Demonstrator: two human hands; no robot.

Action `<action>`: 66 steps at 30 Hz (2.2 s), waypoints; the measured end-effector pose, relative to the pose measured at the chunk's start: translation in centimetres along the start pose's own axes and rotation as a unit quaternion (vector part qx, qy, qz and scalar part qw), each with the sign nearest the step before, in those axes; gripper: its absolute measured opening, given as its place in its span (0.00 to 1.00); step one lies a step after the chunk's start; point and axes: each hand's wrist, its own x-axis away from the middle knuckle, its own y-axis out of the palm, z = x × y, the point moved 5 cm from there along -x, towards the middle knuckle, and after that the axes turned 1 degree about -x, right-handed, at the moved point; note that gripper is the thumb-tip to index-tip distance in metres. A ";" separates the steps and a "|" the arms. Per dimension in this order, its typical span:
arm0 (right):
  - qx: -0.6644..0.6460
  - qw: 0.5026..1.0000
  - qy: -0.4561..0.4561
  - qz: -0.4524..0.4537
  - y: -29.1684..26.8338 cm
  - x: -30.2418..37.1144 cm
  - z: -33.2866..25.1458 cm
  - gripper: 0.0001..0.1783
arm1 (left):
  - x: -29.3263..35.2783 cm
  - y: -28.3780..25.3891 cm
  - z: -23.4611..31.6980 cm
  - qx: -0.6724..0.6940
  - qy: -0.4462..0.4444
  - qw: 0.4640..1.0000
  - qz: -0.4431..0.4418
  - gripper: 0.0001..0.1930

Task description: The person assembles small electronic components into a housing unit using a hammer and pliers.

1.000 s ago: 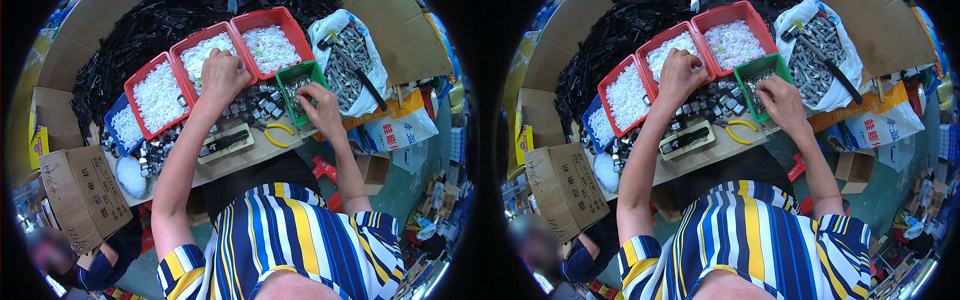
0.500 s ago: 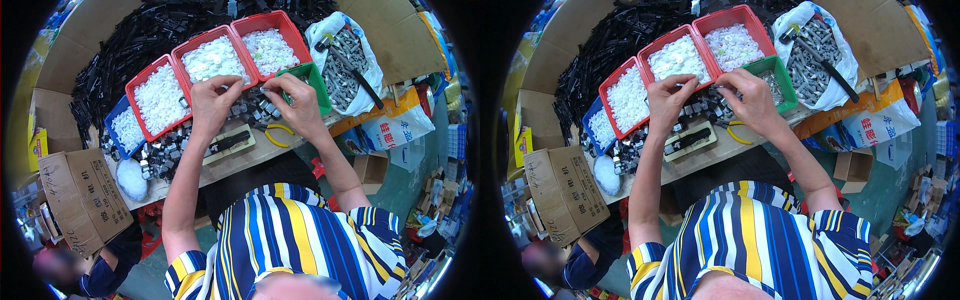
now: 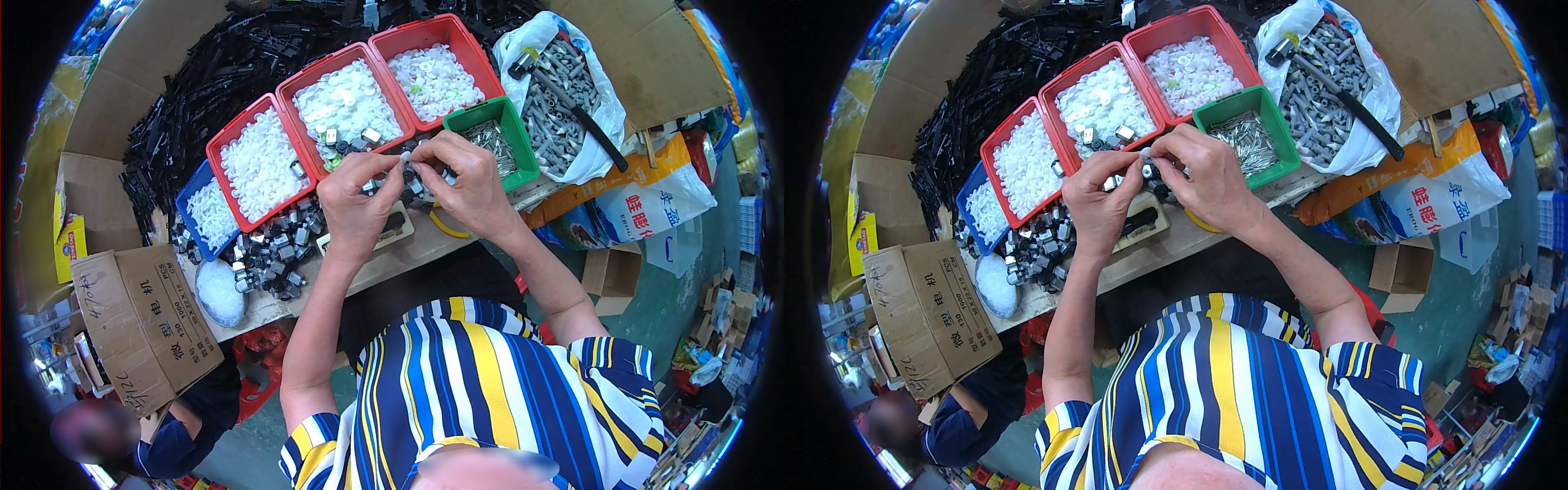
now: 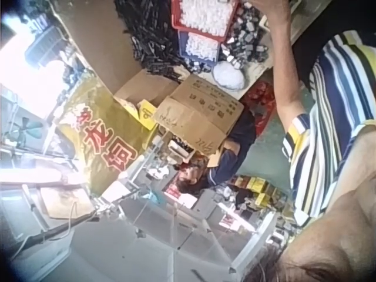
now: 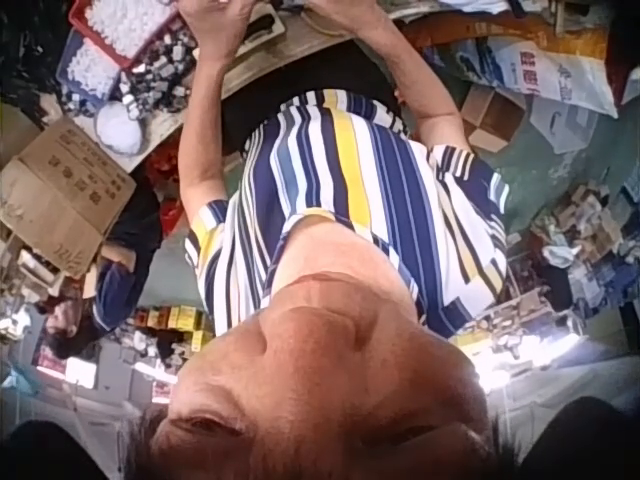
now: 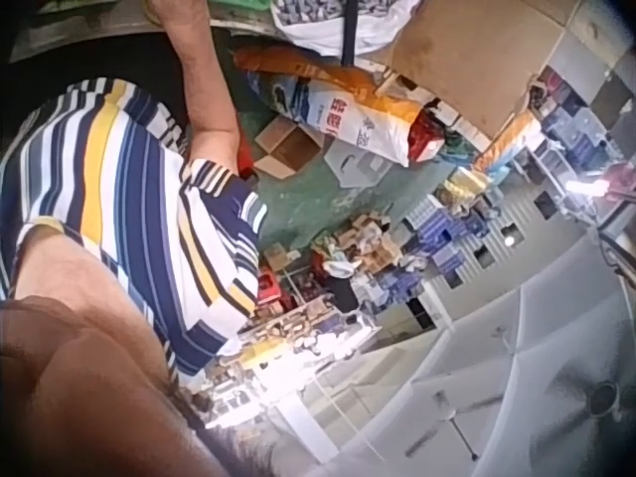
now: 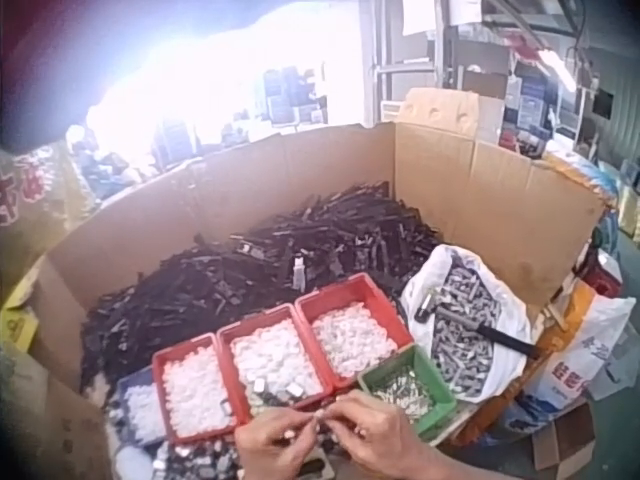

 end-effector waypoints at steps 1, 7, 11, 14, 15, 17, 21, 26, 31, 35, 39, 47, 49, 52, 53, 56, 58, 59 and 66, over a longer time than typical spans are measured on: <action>0.000 1.000 0.000 0.000 0.1 0.1 -0.1 0.05 | 0.0 -0.1 0.7 -0.047 0.067 0.996 0.022 0.06; -0.214 0.964 0.155 -0.001 1.7 0.7 2.0 0.10 | 0.8 -0.6 1.9 -0.141 0.218 0.963 0.072 0.10; -0.458 0.860 0.227 -0.017 3.4 0.9 2.4 0.12 | 1.2 -1.1 2.2 -0.140 0.250 0.954 0.083 0.11; -0.487 0.841 0.232 -0.039 4.0 0.9 2.3 0.11 | 1.7 -2.0 1.7 -0.116 0.216 0.966 0.085 0.10; -0.482 0.845 0.225 -0.056 4.1 0.9 2.2 0.10 | 1.9 -2.2 1.5 -0.100 0.201 0.971 0.084 0.09; -0.433 0.874 0.213 -0.064 4.1 0.9 1.8 0.09 | 2.3 -2.7 1.2 -0.079 0.174 0.978 0.077 0.09; -0.177 0.977 0.090 -0.073 3.4 0.8 -0.2 0.06 | 3.3 -3.6 0.7 -0.053 0.146 0.986 0.068 0.09; -0.083 0.992 -0.041 -0.083 5.1 1.7 -1.2 0.07 | 6.5 -6.0 0.0 -0.118 0.097 0.982 0.113 0.12; -0.022 0.984 -0.106 -0.142 7.7 3.1 -1.4 0.07 | 10.6 -6.7 -0.5 -0.259 0.107 0.953 0.118 0.12; 0.001 0.981 -0.108 -0.159 9.2 3.8 -0.5 0.06 | 12.2 -5.3 -0.7 -0.341 0.164 0.923 0.066 0.12; 0.023 0.979 -0.111 -0.171 9.5 4.0 -0.5 0.06 | 12.8 -4.3 -1.5 -0.372 0.191 0.908 0.032 0.13; 0.032 0.974 -0.114 -0.191 9.9 4.0 -0.5 0.06 | 12.8 -4.0 -2.5 -0.423 0.202 0.883 -0.002 0.15; 0.035 0.973 -0.120 -0.196 9.7 3.8 -0.7 0.06 | 12.9 -4.1 -2.5 -0.421 0.207 0.883 -0.003 0.14; 0.039 0.967 -0.119 -0.220 9.8 3.7 -1.0 0.06 | 12.8 -4.3 -2.3 -0.421 0.210 0.882 -0.005 0.13; 0.039 0.967 -0.120 -0.222 9.8 3.8 -1.0 0.06 | 12.8 -4.3 -2.2 -0.422 0.208 0.882 -0.006 0.12; 0.045 0.965 -0.119 -0.228 9.8 3.8 -1.0 0.06 | 12.7 -4.1 -2.2 -0.427 0.210 0.879 -0.017 0.11; 0.042 0.967 -0.121 -0.221 9.6 4.1 -0.6 0.07 | 12.7 -3.8 -2.2 -0.430 0.214 0.877 -0.011 0.11; 0.042 0.968 -0.120 -0.218 9.4 4.1 -0.6 0.07 | 12.6 -3.7 -2.1 -0.432 0.218 0.875 -0.005 0.10; 0.040 0.991 -0.100 -0.084 3.0 2.6 0.3 0.08 | 12.0 -3.9 -1.3 -0.405 0.183 0.896 -0.020 0.11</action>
